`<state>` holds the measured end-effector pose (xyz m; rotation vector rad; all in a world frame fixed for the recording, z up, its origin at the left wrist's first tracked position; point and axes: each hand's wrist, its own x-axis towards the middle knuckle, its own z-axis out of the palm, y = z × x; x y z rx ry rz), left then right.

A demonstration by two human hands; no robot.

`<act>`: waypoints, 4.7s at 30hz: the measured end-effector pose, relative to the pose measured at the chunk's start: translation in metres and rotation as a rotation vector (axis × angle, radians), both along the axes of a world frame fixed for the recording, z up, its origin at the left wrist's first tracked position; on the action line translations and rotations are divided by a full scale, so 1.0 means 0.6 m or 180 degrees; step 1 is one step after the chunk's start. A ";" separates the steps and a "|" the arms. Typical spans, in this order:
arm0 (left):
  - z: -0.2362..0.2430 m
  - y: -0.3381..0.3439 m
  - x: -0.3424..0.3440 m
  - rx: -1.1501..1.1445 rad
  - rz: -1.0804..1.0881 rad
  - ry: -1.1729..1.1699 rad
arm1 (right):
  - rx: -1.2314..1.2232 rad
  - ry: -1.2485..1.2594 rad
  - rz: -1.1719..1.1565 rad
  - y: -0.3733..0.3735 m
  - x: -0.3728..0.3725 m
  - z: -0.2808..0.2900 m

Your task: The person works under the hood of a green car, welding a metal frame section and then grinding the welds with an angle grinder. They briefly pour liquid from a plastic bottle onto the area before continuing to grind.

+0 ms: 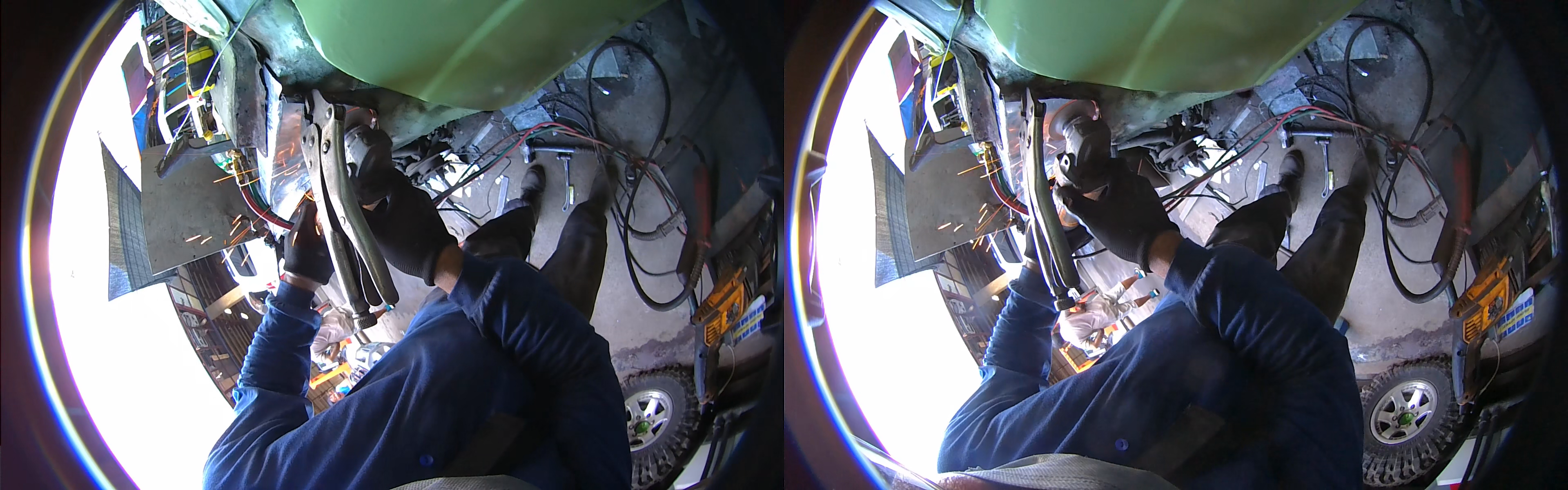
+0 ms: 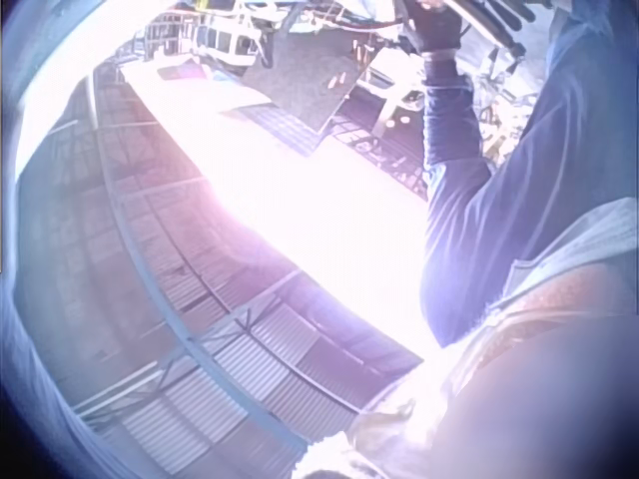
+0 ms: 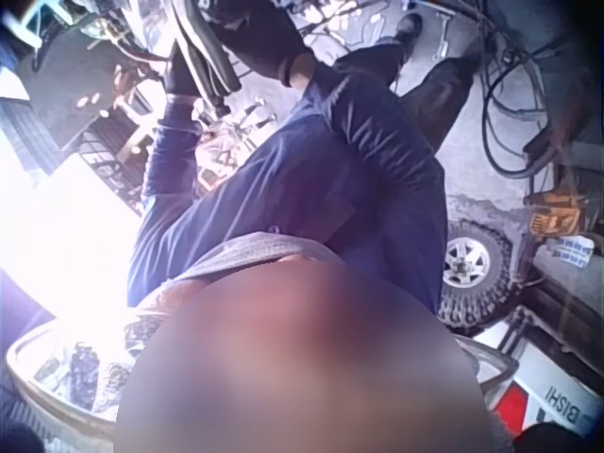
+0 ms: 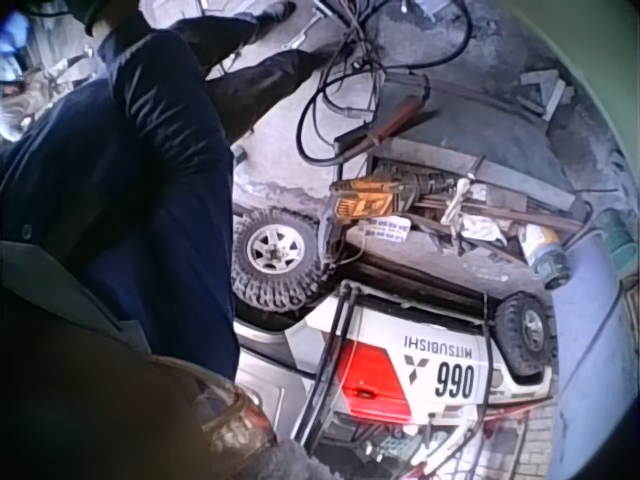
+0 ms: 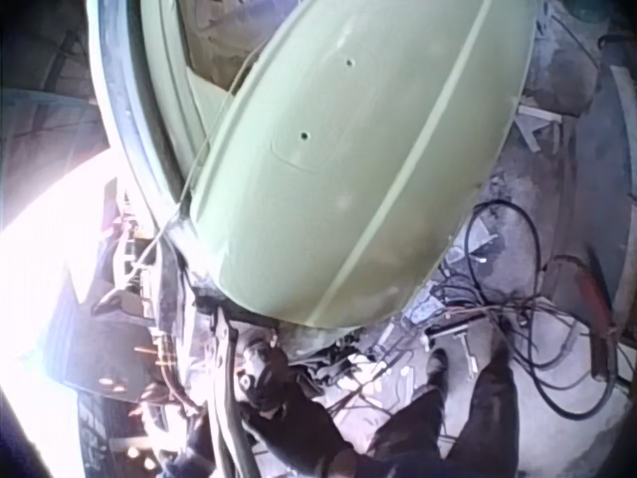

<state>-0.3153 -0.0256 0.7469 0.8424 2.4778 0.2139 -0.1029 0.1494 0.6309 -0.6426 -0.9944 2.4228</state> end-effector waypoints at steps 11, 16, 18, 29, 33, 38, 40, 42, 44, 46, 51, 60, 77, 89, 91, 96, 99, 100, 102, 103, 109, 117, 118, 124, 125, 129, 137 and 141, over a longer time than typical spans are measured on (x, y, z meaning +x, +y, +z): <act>-0.005 -0.005 0.003 0.0072 0.0106 -0.0161 | 0.0087 -0.0158 0.0102 0.007 0.007 0.003; -0.007 -0.007 0.004 0.0111 0.0137 -0.0221 | -0.0017 -0.0110 0.0121 0.007 0.009 0.004; -0.007 -0.008 0.005 0.0118 0.0143 -0.0237 | -0.0064 -0.0134 0.0147 0.007 0.008 0.003; -0.006 -0.010 0.009 0.0198 0.0241 -0.0341 | 0.0005 -0.0018 -0.0012 0.001 0.009 0.000; -0.007 -0.011 0.011 0.0226 0.0266 -0.0381 | 0.0211 -0.0203 0.0090 0.005 0.009 -0.001; -0.010 -0.011 0.012 0.0280 0.0308 -0.0444 | -0.0035 -0.0104 0.0116 0.002 0.007 -0.002; -0.013 -0.010 0.011 0.0306 0.0329 -0.0470 | 0.0013 -0.0059 0.0004 -0.002 0.005 -0.005; -0.015 -0.010 0.010 0.0334 0.0348 -0.0505 | 0.0138 0.0029 -0.0185 -0.007 0.002 -0.009; -0.017 -0.010 0.010 0.0367 0.0376 -0.0544 | 0.0177 -0.0088 -0.0131 -0.010 -0.004 -0.011; -0.018 -0.010 0.010 0.0395 0.0403 -0.0578 | 0.0186 -0.0107 -0.0185 -0.012 -0.006 -0.011; -0.021 -0.010 0.010 0.0457 0.0462 -0.0663 | 0.0079 0.0067 -0.0340 -0.002 -0.006 -0.008; -0.029 -0.011 0.008 0.0554 0.0534 -0.0775 | 0.0274 -0.0125 -0.0433 -0.008 -0.004 -0.008; -0.033 -0.018 0.015 0.0524 0.0187 -0.0559 | 0.0229 -0.0171 -0.0264 -0.009 -0.008 -0.012; -0.035 -0.009 0.017 0.0459 0.0046 -0.0566 | 0.0121 0.0046 -0.0422 0.010 0.004 -0.001; -0.024 -0.005 0.011 -0.0198 -0.0676 -0.0116 | 0.0101 0.0027 -0.0344 0.008 0.004 -0.004; -0.009 0.001 0.026 -0.0149 -0.0259 -0.0329 | 0.0244 0.0035 -0.0114 0.001 -0.001 -0.008; -0.012 0.003 0.048 0.0572 0.0880 -0.0987 | 0.0146 -0.0085 -0.0043 -0.004 -0.002 -0.011; -0.012 0.005 0.052 0.0567 0.0717 -0.0802 | 0.0150 -0.0153 -0.0048 -0.006 -0.002 -0.011; -0.007 0.010 0.054 0.0562 0.0385 -0.0442 | 0.0195 -0.0302 -0.0053 -0.008 -0.001 -0.011; -0.005 0.012 0.052 0.0456 -0.0186 -0.0112 | 0.0155 -0.0244 -0.0072 -0.007 -0.001 -0.012; -0.017 0.002 0.033 -0.0120 -0.2482 0.1494 | -0.0032 0.0047 -0.0039 0.002 0.007 -0.008; -0.029 -0.010 0.033 0.0438 -0.0056 -0.0123 | 0.0081 -0.0048 -0.0154 0.001 0.006 -0.007; -0.025 -0.008 0.033 0.0430 -0.0037 -0.0139 | 0.0128 -0.0008 -0.0197 0.001 0.005 -0.008; -0.022 0.001 0.037 0.0379 -0.0061 -0.0136 | 0.0160 -0.0025 -0.0164 -0.004 0.001 -0.012; -0.022 0.001 0.037 0.0369 -0.0069 -0.0122 | 0.0328 -0.0054 -0.0226 -0.002 -0.001 -0.013; -0.019 -0.001 0.041 0.0336 -0.0101 -0.0074 | 0.0358 -0.0172 -0.0187 0.001 0.002 -0.009; -0.021 -0.009 0.064 0.0286 -0.0155 0.0045 | 0.0100 0.0029 0.0271 0.000 0.022 0.000; -0.022 -0.008 0.065 0.0289 -0.0142 0.0056 | 0.0278 0.0014 0.0029 -0.009 0.007 -0.010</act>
